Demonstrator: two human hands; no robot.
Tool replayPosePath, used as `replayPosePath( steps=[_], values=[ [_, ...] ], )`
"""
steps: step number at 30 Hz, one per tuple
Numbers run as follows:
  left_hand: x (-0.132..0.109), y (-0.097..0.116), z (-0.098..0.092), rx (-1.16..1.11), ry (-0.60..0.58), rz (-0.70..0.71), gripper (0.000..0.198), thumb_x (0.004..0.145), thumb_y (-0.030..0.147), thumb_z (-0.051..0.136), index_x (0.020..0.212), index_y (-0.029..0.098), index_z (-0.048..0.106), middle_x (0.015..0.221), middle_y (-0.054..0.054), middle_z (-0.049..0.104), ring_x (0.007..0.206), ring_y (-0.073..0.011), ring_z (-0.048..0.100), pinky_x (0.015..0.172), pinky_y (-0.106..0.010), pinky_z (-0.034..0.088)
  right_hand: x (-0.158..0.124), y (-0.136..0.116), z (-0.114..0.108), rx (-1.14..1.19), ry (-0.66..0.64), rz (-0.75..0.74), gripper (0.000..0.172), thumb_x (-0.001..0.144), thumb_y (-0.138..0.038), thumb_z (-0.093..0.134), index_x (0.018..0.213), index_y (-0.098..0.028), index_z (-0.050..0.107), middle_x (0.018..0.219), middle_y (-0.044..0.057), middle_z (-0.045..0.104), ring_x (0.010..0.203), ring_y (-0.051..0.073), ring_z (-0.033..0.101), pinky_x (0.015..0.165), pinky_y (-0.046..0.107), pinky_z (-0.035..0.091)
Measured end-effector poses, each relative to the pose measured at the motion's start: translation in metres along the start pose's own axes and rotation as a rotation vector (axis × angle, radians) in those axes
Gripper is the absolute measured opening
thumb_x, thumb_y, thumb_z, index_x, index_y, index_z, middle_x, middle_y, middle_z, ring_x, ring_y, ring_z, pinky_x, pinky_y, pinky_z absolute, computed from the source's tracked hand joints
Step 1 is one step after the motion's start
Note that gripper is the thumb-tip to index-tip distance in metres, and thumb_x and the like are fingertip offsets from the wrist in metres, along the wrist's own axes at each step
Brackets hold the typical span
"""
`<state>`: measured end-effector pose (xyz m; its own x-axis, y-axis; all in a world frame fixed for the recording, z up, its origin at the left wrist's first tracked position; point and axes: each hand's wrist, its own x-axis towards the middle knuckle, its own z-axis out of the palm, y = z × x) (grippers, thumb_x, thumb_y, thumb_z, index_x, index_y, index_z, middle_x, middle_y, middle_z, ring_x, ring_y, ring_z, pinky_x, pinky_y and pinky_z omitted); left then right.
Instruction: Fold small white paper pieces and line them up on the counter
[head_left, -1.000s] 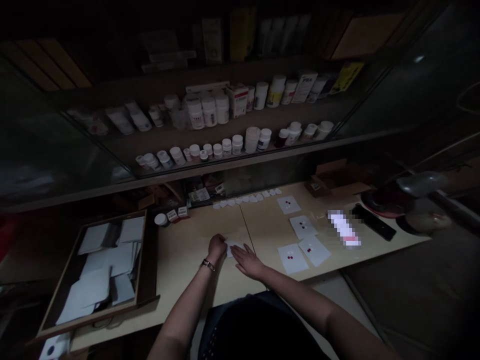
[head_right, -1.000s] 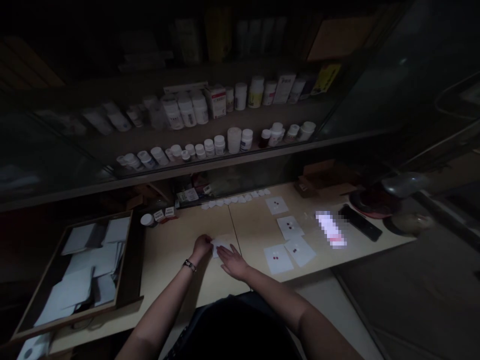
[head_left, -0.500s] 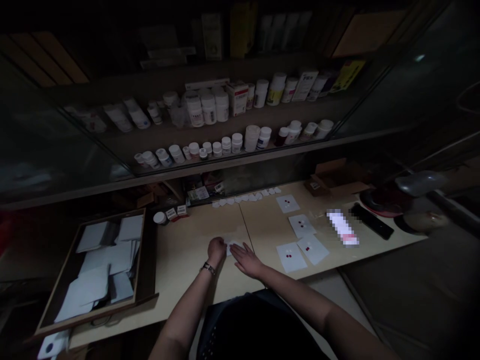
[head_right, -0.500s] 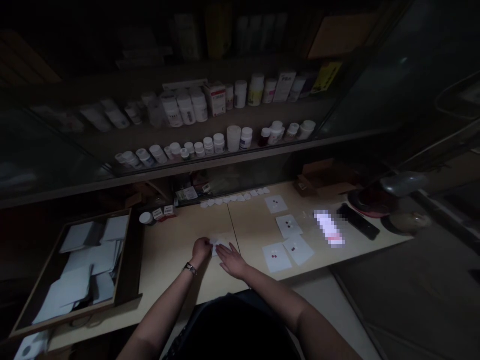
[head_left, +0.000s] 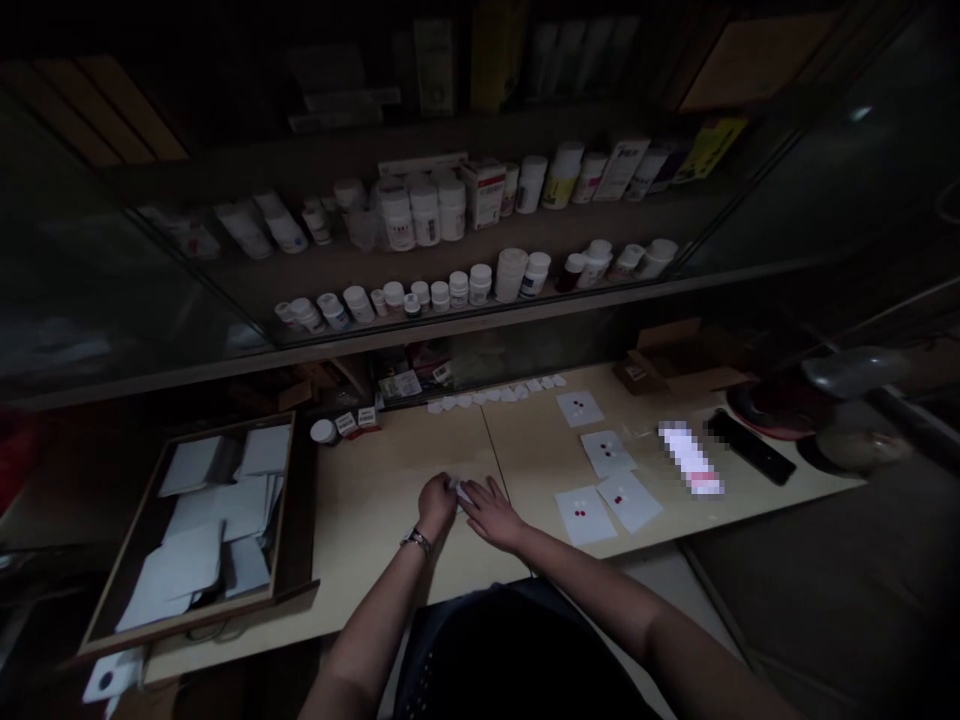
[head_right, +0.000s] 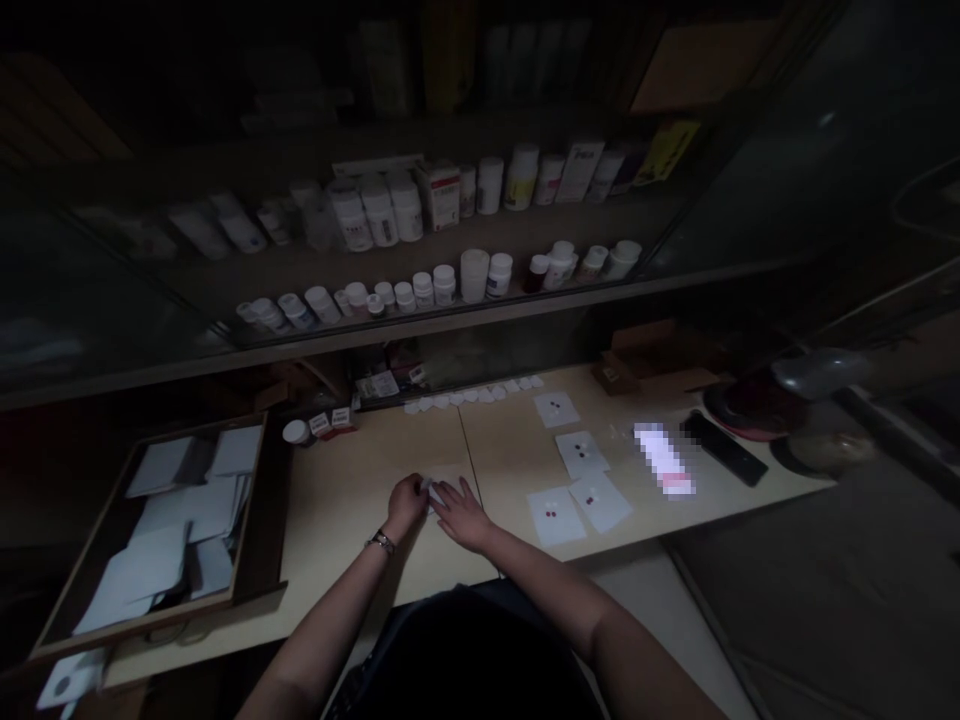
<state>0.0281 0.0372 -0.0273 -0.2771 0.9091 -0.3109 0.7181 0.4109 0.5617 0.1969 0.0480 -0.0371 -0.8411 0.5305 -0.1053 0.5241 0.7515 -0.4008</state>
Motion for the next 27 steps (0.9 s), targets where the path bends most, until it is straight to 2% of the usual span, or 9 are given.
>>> replayPosePath(
  steps=[5, 11, 17, 21, 24, 27],
  values=[
    [0.003, -0.003, 0.003, -0.026, -0.006, 0.015, 0.014, 0.079, 0.019, 0.053, 0.071, 0.016, 0.064, 0.068, -0.003, 0.064, 0.064, -0.0136, 0.056, 0.059, -0.022, 0.034, 0.002, -0.008, -0.001, 0.004, -0.012, 0.019, 0.049, 0.091, -0.030, 0.047, 0.138, -0.020, 0.040, 0.146, 0.016, 0.035, 0.135, 0.028, 0.028, 0.110, 0.058, 0.011],
    [-0.001, -0.019, -0.001, -0.089, 0.026, 0.121, 0.016, 0.081, 0.020, 0.053, 0.075, 0.017, 0.067, 0.082, -0.005, 0.064, 0.079, -0.0147, 0.059, 0.072, -0.022, 0.041, 0.002, -0.004, 0.005, 0.042, -0.004, 0.043, 0.053, 0.092, -0.031, 0.043, 0.143, -0.024, 0.031, 0.150, 0.013, 0.028, 0.138, 0.026, 0.023, 0.110, 0.058, 0.009],
    [-0.008, -0.022, 0.001, -0.029, 0.113, 0.179, 0.015, 0.082, 0.020, 0.052, 0.074, 0.018, 0.065, 0.079, -0.003, 0.060, 0.075, -0.0144, 0.057, 0.069, -0.023, 0.042, 0.000, 0.001, 0.015, 0.050, -0.015, 0.056, 0.055, 0.092, -0.030, 0.043, 0.145, -0.025, 0.028, 0.151, 0.012, 0.025, 0.139, 0.026, 0.021, 0.110, 0.057, 0.009],
    [-0.015, -0.029, 0.009, 0.064, 0.126, 0.362, 0.022, 0.087, 0.018, 0.046, 0.088, 0.020, 0.068, 0.087, -0.004, 0.061, 0.080, -0.0144, 0.057, 0.073, -0.023, 0.043, 0.000, -0.004, 0.017, 0.031, 0.009, 0.091, 0.055, 0.092, -0.031, 0.044, 0.145, -0.022, 0.028, 0.151, 0.014, 0.024, 0.139, 0.026, 0.020, 0.111, 0.055, 0.011],
    [-0.019, -0.039, 0.015, 0.150, 0.121, 0.507, 0.028, 0.086, 0.014, 0.047, 0.106, 0.022, 0.065, 0.099, -0.005, 0.062, 0.090, -0.0165, 0.056, 0.076, -0.025, 0.045, -0.002, -0.007, 0.015, 0.036, 0.009, 0.099, 0.050, 0.092, -0.033, 0.045, 0.140, -0.020, 0.038, 0.149, 0.015, 0.028, 0.139, 0.026, 0.020, 0.111, 0.053, 0.011],
    [-0.020, -0.046, 0.018, 0.216, 0.138, 0.571, 0.030, 0.086, 0.013, 0.048, 0.109, 0.023, 0.064, 0.101, -0.006, 0.063, 0.093, -0.0183, 0.055, 0.076, -0.027, 0.046, -0.003, -0.007, 0.014, 0.061, 0.042, 0.104, 0.043, 0.092, -0.033, 0.046, 0.132, -0.020, 0.048, 0.146, 0.015, 0.035, 0.137, 0.025, 0.024, 0.111, 0.052, 0.012]
  ],
)
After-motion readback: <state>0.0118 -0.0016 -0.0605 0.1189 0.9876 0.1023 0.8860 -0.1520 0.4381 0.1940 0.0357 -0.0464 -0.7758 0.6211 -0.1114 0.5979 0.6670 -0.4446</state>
